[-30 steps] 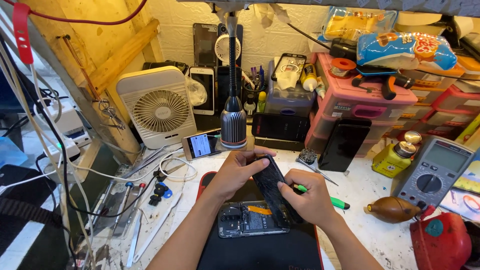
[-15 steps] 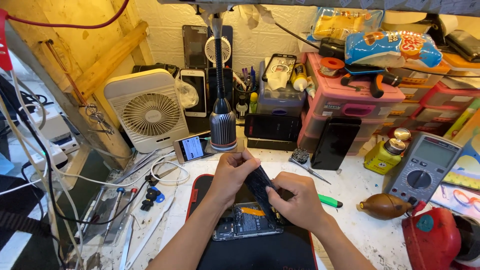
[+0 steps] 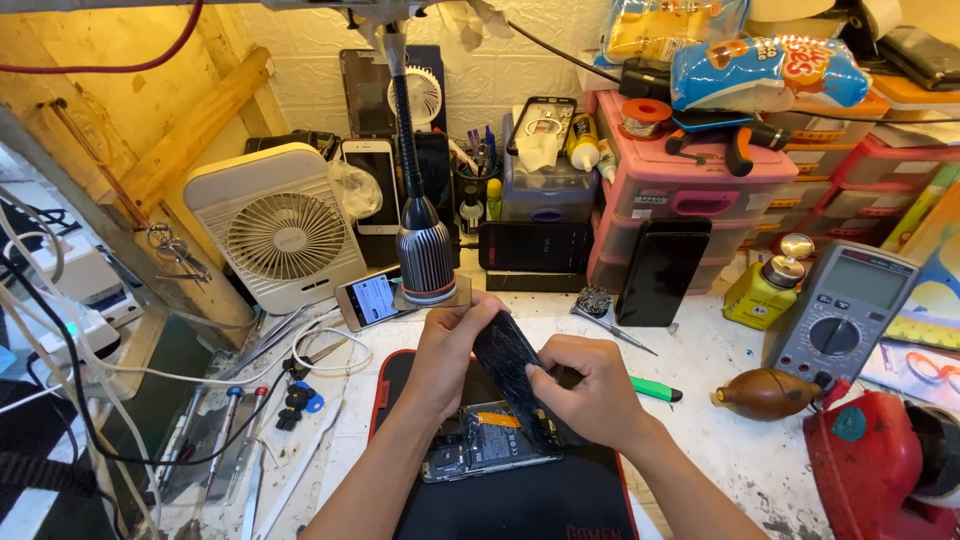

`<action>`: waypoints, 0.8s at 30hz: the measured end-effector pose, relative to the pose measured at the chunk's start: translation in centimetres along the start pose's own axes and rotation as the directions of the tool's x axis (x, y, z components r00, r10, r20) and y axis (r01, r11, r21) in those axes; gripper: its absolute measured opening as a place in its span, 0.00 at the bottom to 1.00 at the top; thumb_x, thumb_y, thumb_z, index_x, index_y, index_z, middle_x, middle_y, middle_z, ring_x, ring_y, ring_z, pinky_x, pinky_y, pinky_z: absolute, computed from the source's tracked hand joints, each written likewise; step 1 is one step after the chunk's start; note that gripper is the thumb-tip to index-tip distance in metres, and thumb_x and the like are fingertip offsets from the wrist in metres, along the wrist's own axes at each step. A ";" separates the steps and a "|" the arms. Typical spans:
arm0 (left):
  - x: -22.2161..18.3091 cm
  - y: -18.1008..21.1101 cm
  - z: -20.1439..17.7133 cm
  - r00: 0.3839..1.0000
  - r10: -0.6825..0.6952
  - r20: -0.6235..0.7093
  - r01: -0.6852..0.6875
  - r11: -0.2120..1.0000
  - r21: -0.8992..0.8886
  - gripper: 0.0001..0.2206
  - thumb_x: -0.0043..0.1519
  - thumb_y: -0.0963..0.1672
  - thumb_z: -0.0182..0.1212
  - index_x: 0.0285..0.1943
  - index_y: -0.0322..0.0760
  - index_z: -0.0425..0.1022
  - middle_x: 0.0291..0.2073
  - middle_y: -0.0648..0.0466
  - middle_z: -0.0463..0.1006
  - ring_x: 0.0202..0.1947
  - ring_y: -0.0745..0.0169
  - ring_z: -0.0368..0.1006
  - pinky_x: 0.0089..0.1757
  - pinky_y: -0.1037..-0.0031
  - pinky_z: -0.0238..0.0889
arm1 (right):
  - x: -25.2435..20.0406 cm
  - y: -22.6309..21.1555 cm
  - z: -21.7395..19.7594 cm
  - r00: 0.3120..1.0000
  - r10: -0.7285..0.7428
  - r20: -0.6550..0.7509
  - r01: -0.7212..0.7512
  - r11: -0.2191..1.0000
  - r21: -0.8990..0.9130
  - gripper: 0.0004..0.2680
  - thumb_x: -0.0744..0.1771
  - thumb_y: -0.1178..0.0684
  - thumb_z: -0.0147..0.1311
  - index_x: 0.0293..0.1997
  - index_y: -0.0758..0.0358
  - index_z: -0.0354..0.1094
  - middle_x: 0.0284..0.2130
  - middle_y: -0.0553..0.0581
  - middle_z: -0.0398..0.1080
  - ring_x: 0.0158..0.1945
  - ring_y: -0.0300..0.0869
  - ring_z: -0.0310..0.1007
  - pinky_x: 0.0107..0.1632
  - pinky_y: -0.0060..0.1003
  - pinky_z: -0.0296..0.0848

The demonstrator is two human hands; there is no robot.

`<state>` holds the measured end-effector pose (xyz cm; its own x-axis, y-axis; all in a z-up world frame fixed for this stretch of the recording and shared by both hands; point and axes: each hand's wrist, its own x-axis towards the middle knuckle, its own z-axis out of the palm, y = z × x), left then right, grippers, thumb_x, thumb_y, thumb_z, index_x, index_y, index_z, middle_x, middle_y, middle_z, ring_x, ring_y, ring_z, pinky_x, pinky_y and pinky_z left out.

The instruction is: Inspecting and repairing internal components of a smartphone at a workbench.

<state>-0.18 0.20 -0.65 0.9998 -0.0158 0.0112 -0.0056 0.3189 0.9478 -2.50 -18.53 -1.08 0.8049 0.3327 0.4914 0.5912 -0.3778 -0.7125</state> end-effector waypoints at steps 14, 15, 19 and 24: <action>-1.0 1.8 0.2 0.957 0.251 0.146 -0.289 0.870 0.400 0.04 0.63 0.45 0.61 0.43 0.45 0.79 0.37 0.57 0.82 0.41 0.65 0.78 0.46 0.71 0.71 | -0.1 0.5 -0.4 0.989 0.138 0.050 -0.139 0.990 0.013 0.14 0.64 0.57 0.59 0.17 0.57 0.55 0.13 0.46 0.52 0.20 0.34 0.48 0.27 0.33 0.52; -0.8 1.6 0.2 0.944 0.267 0.195 -0.324 0.860 0.394 0.04 0.64 0.44 0.61 0.42 0.42 0.80 0.38 0.57 0.83 0.42 0.64 0.78 0.48 0.71 0.71 | -0.4 0.8 -0.6 0.987 0.154 0.049 -0.154 0.988 0.006 0.15 0.64 0.57 0.59 0.17 0.57 0.54 0.14 0.46 0.50 0.21 0.34 0.47 0.28 0.33 0.50; -0.7 1.9 -0.1 0.963 0.202 0.179 -0.260 0.874 0.412 0.05 0.65 0.44 0.60 0.43 0.44 0.81 0.38 0.57 0.84 0.42 0.64 0.78 0.48 0.70 0.70 | -0.1 0.5 -0.5 0.985 0.164 0.054 -0.164 0.986 0.000 0.14 0.64 0.57 0.58 0.16 0.57 0.55 0.13 0.46 0.52 0.20 0.34 0.48 0.26 0.34 0.52; -0.6 1.5 0.1 0.989 0.122 0.078 -0.143 0.909 0.393 0.08 0.65 0.42 0.63 0.48 0.34 0.84 0.35 0.45 0.82 0.39 0.54 0.78 0.46 0.66 0.72 | 0.6 -0.4 -0.2 0.973 0.224 0.046 -0.228 0.963 0.145 0.10 0.62 0.61 0.57 0.15 0.61 0.66 0.07 0.52 0.53 0.18 0.36 0.54 0.24 0.32 0.56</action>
<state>-0.77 0.61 0.76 0.9872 -0.0502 0.1515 -0.1552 -0.0800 0.9846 -2.22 -18.37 -0.41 0.9136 0.2792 0.2956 0.3779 -0.3148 -0.8707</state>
